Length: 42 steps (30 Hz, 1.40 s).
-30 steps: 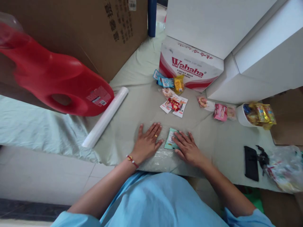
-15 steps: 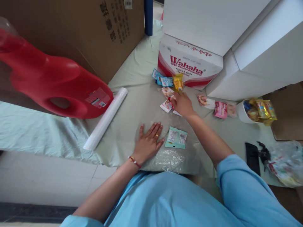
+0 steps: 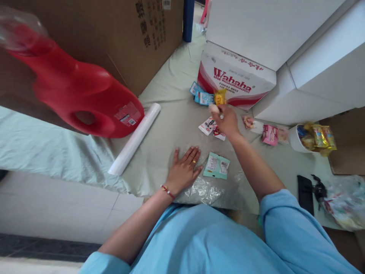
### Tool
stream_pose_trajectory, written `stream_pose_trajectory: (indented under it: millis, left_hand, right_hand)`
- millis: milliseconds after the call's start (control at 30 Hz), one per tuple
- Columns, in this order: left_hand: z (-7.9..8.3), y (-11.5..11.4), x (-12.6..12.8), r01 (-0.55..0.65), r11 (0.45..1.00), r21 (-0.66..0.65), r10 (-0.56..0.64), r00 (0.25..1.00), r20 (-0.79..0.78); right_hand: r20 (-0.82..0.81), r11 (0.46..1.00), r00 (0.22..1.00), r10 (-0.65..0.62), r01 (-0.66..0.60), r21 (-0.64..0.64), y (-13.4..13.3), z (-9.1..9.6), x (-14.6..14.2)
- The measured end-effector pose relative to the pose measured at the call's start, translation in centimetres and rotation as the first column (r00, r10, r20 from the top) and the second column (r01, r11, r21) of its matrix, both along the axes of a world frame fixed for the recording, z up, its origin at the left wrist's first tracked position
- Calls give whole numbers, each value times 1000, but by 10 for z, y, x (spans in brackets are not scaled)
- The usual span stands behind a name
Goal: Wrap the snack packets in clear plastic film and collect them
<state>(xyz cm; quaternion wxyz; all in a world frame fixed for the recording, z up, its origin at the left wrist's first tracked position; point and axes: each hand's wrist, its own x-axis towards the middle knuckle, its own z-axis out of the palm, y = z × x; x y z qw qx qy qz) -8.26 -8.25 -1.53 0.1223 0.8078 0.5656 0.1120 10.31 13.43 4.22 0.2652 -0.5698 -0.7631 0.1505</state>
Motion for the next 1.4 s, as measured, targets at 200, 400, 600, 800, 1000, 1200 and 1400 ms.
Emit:
stream_pose_trajectory:
  millis: [200,400,600,800,1000,1200,1400]
  left_hand:
    - [-1,0,0,5,1000,-8,-5,1000,26]
    - [-2,0,1,11,1000,-13,-11,1000,18]
    - [-1,1,2,9,1000,-9,-9,1000,7]
    - [-1,1,2,12,1000,-3,-12,1000,5]
    - [0,1,3,-7,1000,-3,7,1000,-15]
    - [-4,0,4,10,1000,14,-9,1000,-26]
    - [-3,0,4,7,1000,16,-7,1000,-18]
  right_hand:
    - [-743,950,626,-236,-12,-312,-56,-1,93]
    - [-648,811,665,-370,-108,-575,-128,-18,123]
    - [-239,870,970,51,-160,-466,-162,-28,85]
    - [137,992,985,109,-100,-72,-179,-28,75]
    - [293,959,914,280,-251,-134,-201,-38,67]
    - [253,963,930,267,-269,-28,-199,-35,66]
    - [363,932,859,361,-329,-149,-206,-40,55]
